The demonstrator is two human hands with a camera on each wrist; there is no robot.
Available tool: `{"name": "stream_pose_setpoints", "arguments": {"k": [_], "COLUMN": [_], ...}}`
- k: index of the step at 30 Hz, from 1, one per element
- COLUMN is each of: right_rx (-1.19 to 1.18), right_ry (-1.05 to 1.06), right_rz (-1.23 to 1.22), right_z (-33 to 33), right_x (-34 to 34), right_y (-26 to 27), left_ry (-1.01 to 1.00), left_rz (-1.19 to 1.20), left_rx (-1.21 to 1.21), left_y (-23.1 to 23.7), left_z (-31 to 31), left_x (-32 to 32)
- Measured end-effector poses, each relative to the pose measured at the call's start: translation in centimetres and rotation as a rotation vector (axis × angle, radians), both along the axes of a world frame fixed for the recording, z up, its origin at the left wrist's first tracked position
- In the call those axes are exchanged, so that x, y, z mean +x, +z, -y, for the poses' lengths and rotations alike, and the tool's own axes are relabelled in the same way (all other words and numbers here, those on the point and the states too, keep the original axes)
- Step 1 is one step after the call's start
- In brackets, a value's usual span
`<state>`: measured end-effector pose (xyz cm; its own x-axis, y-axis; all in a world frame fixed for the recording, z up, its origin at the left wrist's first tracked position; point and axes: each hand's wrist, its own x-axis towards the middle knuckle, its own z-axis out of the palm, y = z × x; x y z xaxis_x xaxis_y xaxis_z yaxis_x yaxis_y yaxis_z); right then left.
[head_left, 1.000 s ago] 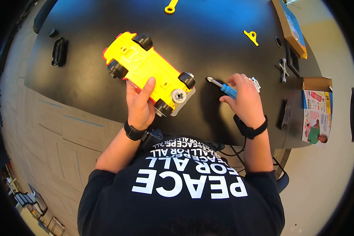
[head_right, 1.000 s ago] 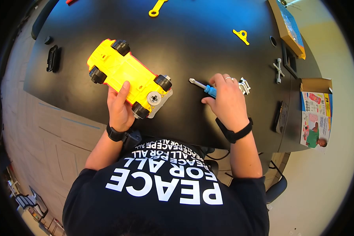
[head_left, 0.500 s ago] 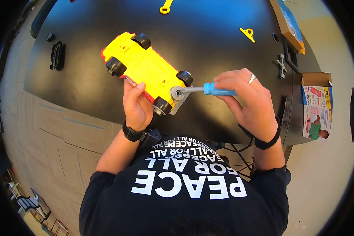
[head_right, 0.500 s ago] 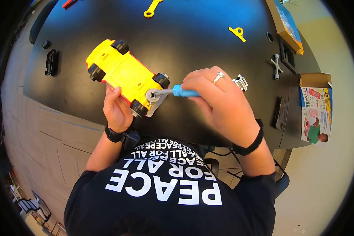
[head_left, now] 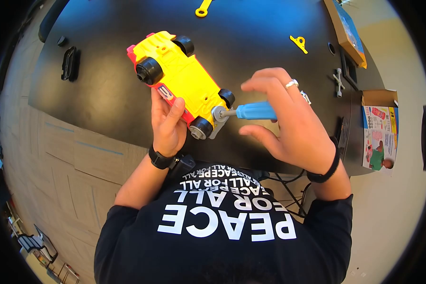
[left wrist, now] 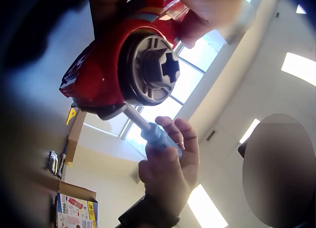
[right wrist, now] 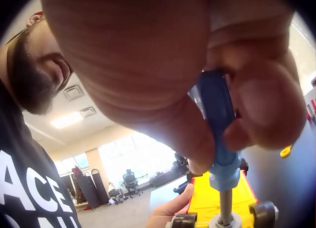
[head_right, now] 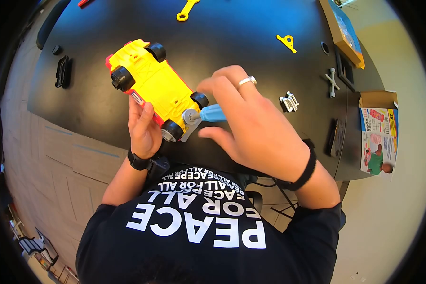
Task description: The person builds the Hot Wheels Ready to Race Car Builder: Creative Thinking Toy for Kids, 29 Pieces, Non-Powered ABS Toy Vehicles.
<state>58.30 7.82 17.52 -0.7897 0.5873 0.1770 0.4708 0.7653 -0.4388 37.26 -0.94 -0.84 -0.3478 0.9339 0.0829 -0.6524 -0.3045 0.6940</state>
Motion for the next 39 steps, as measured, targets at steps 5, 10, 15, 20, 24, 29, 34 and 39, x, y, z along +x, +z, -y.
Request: {"name": "stream_pose_setpoints", "arguments": {"k": [5,10,15,20,24,29,34,39], "right_rx": [-0.033,-0.163,-0.004,-0.109,-0.108,-0.072,-0.117,-0.062], "right_ry": [-0.002,-0.079,-0.129,-0.035,-0.178,-0.083,-0.242,-0.075], "right_rz": [0.058,-0.183,0.055,-0.061,0.169,-0.111,0.200,-0.062], "right_z": [0.1,0.6,0.6,0.6,0.6,0.6,0.5,0.6], "right_x": [0.8,0.1,0.5,0.4,0.4,0.5,1.0,0.8], "right_y": [-0.9,-1.2,-1.3,-0.4,-0.4,-0.9,-1.4,-0.5], "left_ry": [-0.001,0.009,0.010,0.027,0.016,0.026,0.011,0.019], "left_rz": [0.011,0.008,0.005,0.000,0.014,-0.017,-0.021,-0.012], "left_rx": [0.000,-0.021,-0.017,-0.021,-0.030,-0.026,-0.018,-0.014], "left_y": [-0.3,-0.5,-0.4,-0.6,-0.6,-0.3,-0.3,-0.5], "left_z": [0.0,0.1,0.1,0.1,0.1,0.0,-0.1,0.0], "left_x": [0.0,-0.1,-0.1,-0.2,-0.1,-0.2,-0.1,-0.1]}}
